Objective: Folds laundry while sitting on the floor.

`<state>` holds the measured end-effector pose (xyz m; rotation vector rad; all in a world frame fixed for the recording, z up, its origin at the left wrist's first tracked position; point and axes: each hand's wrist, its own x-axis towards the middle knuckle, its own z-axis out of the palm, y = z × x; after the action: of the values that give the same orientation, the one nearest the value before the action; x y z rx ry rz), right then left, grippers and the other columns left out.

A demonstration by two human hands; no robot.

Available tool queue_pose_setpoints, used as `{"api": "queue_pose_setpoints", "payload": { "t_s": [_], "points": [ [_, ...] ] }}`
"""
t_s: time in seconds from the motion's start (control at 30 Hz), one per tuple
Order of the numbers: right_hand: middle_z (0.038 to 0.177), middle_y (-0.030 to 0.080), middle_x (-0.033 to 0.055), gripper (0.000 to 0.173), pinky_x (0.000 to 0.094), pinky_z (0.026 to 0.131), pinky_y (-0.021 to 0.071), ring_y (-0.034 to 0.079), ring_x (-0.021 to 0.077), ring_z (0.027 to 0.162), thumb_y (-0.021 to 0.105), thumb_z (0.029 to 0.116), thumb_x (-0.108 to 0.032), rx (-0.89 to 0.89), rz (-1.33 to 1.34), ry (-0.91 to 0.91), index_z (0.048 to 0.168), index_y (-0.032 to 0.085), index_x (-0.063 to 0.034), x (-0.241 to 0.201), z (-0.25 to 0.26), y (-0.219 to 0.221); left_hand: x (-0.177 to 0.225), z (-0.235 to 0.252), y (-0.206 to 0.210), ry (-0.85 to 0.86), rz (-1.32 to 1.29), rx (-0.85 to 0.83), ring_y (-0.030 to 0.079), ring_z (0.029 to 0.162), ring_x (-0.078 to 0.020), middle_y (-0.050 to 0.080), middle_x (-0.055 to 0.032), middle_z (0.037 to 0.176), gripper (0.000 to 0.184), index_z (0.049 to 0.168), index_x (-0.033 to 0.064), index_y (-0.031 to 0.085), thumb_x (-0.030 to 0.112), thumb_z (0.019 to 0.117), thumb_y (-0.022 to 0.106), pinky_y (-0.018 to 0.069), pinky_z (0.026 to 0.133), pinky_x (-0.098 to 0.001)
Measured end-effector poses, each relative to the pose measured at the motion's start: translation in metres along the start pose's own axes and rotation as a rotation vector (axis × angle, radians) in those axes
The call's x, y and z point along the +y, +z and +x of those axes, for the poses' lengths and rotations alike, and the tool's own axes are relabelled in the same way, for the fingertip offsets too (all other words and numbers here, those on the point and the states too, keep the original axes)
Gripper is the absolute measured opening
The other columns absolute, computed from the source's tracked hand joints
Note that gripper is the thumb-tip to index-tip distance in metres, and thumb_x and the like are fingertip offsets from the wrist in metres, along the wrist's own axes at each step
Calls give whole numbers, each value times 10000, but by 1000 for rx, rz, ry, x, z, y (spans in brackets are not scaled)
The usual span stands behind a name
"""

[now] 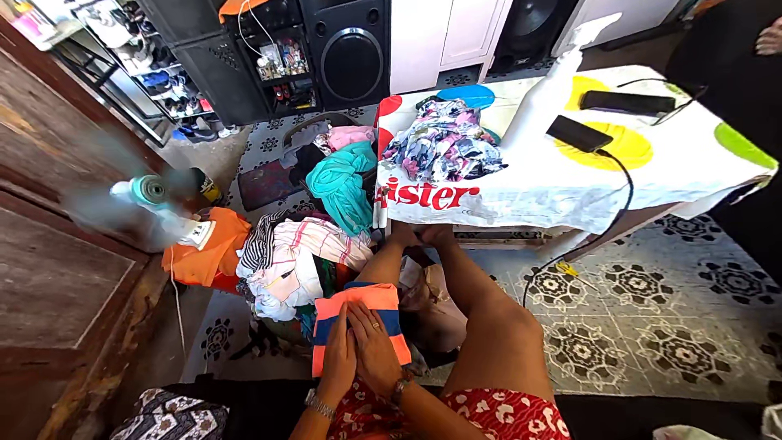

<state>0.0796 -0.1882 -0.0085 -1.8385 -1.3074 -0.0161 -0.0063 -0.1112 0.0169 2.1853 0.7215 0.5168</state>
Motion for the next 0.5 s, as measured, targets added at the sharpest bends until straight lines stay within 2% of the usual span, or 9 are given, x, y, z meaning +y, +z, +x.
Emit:
{"api": "queue_pose_setpoints", "payload": {
  "t_s": [0.07, 0.1, 0.13, 0.2, 0.27, 0.3, 0.37, 0.43, 0.5],
  "points": [
    [1495, 566, 140, 449, 565, 1186, 357, 478, 360, 1435, 447, 998, -95, -47, -27, 28, 1405, 595, 22, 18, -3, 17, -24, 8, 15, -25, 51, -54, 338, 1492, -421, 415, -240, 1575, 545, 1548, -43, 375, 104, 1023, 361, 210, 1206, -642],
    [1511, 551, 133, 461, 588, 1191, 332, 460, 367, 1447, 430, 1005, -113, -68, -26, 53, 1421, 585, 11, 21, 0, 18, -31, 15, 16, -38, 49, -77, 304, 1510, -415, 389, -228, 1596, 551, 1556, -22, 374, 131, 1027, 354, 194, 1211, -642],
    [1541, 519, 132, 478, 628, 1196, 286, 421, 382, 1470, 412, 1014, -146, -107, -15, 97, 1444, 570, -11, 21, 1, 16, -36, 19, 15, -55, 30, -91, 296, 1516, -403, 367, -232, 1607, 540, 1551, -14, 390, 163, 1042, 359, 209, 1226, -601],
    [1625, 393, 152, 518, 708, 1202, 149, 279, 439, 1527, 380, 1036, -276, -202, 23, 237, 1506, 531, -115, 21, 6, 8, -47, 31, 13, -131, -84, -128, 269, 1532, -376, 313, -254, 1625, 541, 1553, -7, 388, 245, 1076, 357, 213, 1254, -510],
    [1688, 241, 169, 555, 749, 1183, 62, 119, 472, 1560, 340, 1052, -429, -235, 79, 436, 1551, 480, -230, 27, 12, 5, -55, 45, 10, -239, -269, -179, 241, 1549, -306, 258, -221, 1658, 584, 1591, -6, 292, 297, 1092, 309, 199, 1268, -445],
    [1706, 170, 172, 573, 761, 1172, 77, 66, 477, 1564, 327, 1052, -475, -239, 118, 526, 1572, 442, -264, 31, 13, 5, -56, 48, 9, -301, -356, -188, 246, 1547, -279, 246, -208, 1665, 585, 1601, -2, 261, 303, 1102, 279, 203, 1264, -425],
    [1709, 121, 197, 585, 732, 1172, 174, 73, 493, 1557, 342, 1051, -472, -216, 188, 618, 1589, 409, -251, 39, 13, 7, -59, 45, 8, -438, -480, -175, 280, 1531, -248, 267, -192, 1659, 562, 1597, 14, 278, 317, 1126, 227, 226, 1253, -408],
    [1697, 110, 243, 586, 611, 1226, 227, 146, 466, 1556, 367, 1066, -394, -168, 256, 660, 1600, 375, -155, 44, 11, 7, -61, 38, 8, -604, -571, -155, 348, 1498, -231, 326, -176, 1635, 573, 1588, 38, 302, 370, 1134, 193, 285, 1231, -412],
    [1698, 71, 256, 641, 548, 1226, 279, 227, 436, 1544, 407, 1085, -355, -135, 363, 795, 1628, 240, -58, 45, 9, 3, -60, 28, 10, -740, -623, -75, 512, 1357, -232, 488, -189, 1511, 585, 1525, 36, 410, 417, 1129, 206, 418, 1129, -423]
  ]
}}
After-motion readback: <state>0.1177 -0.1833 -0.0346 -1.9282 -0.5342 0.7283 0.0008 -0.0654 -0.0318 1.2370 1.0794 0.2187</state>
